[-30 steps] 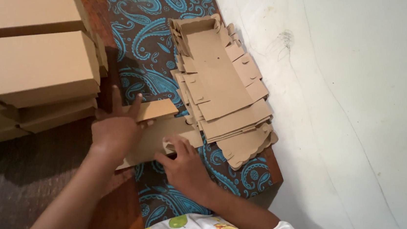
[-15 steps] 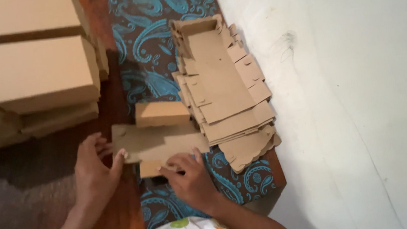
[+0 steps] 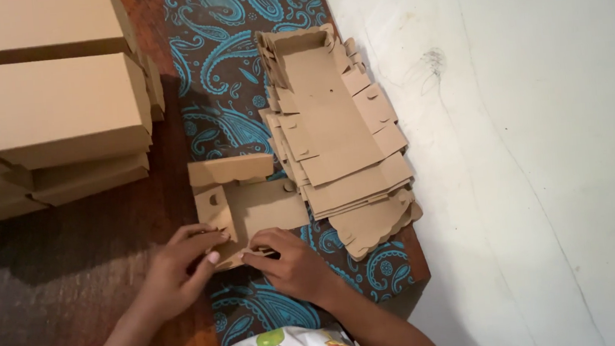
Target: The person folds flat cardboard pieces into small boxes by hand, inserting tabs into slots to form the sides and closing the flaps. Completed boxes are stacked on the left side of the table while additional flat pieces remain on the right.
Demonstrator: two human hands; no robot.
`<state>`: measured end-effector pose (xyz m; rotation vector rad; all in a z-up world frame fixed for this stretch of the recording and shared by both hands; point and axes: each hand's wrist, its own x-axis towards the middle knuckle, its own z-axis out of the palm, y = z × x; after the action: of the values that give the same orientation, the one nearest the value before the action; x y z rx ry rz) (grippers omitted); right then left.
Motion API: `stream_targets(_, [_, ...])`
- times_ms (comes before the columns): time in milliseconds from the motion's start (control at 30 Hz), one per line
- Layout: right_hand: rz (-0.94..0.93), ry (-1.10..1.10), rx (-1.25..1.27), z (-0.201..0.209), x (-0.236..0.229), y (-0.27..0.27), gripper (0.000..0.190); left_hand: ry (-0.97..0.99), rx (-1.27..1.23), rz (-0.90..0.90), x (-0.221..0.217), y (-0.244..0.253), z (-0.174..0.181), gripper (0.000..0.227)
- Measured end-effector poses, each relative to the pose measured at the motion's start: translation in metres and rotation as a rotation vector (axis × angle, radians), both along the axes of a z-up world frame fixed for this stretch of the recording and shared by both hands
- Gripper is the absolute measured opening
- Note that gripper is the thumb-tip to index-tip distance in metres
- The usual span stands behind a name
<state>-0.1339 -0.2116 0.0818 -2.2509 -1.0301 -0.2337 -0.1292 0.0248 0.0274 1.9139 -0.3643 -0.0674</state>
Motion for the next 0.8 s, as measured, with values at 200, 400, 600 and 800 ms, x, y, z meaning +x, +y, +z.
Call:
stream_targets(200, [-0.135,-0.065,0.074,-0.015,-0.001,-0.003,0.027,-0.384,0.351,-0.219,0.001,-0.001,-0.006,0.053])
stream_targets(400, [-0.401,0.127,0.082,-0.044,0.004,-0.017,0.109,-0.316,0.43,-0.107,-0.001,-0.002,-0.024,0.052])
stream_targets(600, [-0.351,0.252,0.248,-0.04,0.006,-0.015,0.096,-0.386,0.388,-0.075,-0.001,-0.002,-0.026,0.049])
stream_targets(800, [-0.569,0.049,-0.008,-0.045,0.002,-0.012,0.101,-0.378,0.4,-0.035,-0.003,-0.004,-0.021,0.035])
